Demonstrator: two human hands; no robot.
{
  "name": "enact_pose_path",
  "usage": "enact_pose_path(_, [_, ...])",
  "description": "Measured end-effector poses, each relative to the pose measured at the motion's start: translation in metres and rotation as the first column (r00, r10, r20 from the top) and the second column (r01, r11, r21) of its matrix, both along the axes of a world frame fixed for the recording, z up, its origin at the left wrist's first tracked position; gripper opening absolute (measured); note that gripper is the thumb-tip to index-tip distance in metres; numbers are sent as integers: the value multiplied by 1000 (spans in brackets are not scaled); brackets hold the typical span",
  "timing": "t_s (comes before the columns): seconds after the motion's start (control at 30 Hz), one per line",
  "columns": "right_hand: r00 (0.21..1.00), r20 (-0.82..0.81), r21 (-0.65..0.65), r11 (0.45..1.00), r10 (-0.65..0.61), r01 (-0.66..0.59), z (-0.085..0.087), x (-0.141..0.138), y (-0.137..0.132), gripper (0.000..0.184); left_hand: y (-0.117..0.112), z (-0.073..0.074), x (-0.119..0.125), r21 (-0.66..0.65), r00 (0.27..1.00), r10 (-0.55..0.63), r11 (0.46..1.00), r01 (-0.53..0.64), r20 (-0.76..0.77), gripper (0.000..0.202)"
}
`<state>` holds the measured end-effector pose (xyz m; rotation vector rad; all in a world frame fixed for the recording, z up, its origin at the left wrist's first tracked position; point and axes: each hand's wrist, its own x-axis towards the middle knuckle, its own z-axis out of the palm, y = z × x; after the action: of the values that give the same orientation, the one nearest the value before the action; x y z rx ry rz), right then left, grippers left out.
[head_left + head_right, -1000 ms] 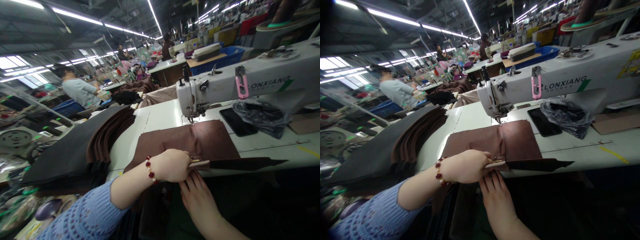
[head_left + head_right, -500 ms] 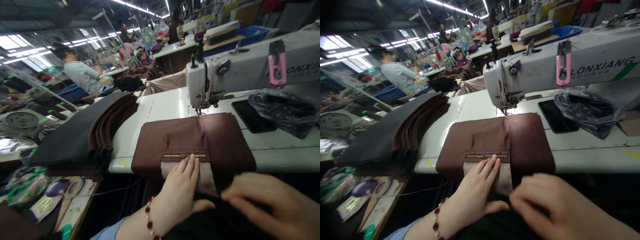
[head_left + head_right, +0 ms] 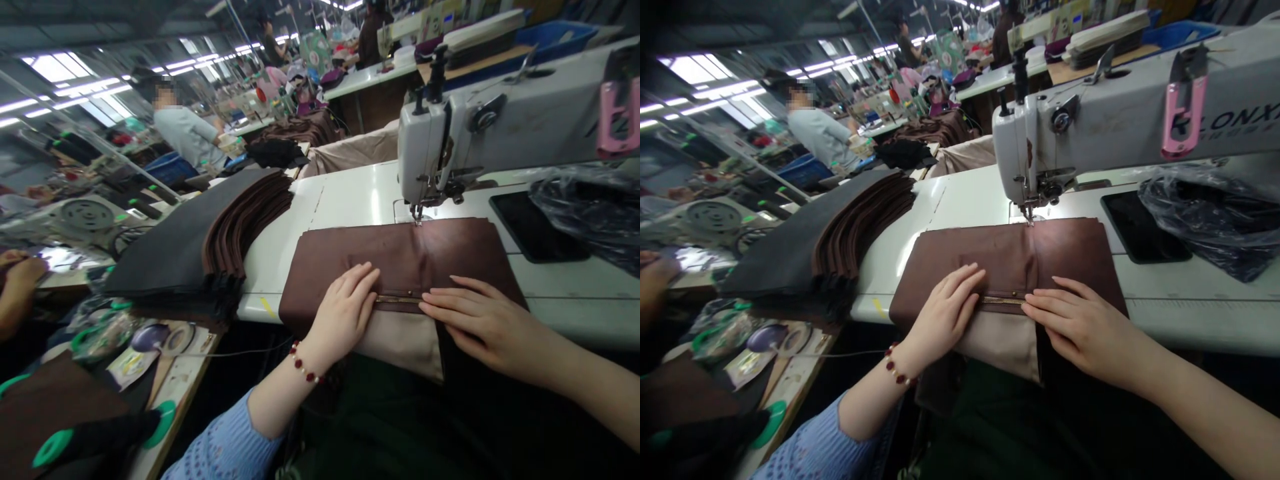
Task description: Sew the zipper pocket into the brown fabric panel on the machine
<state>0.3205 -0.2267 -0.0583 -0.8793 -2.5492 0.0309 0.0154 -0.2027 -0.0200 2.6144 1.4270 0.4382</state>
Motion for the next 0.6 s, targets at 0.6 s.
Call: enact_pose_path(0.6, [985, -118, -126, 986, -123, 108, 18, 14, 25, 39, 13, -20, -16, -12, 961, 99, 994, -105, -259, 56])
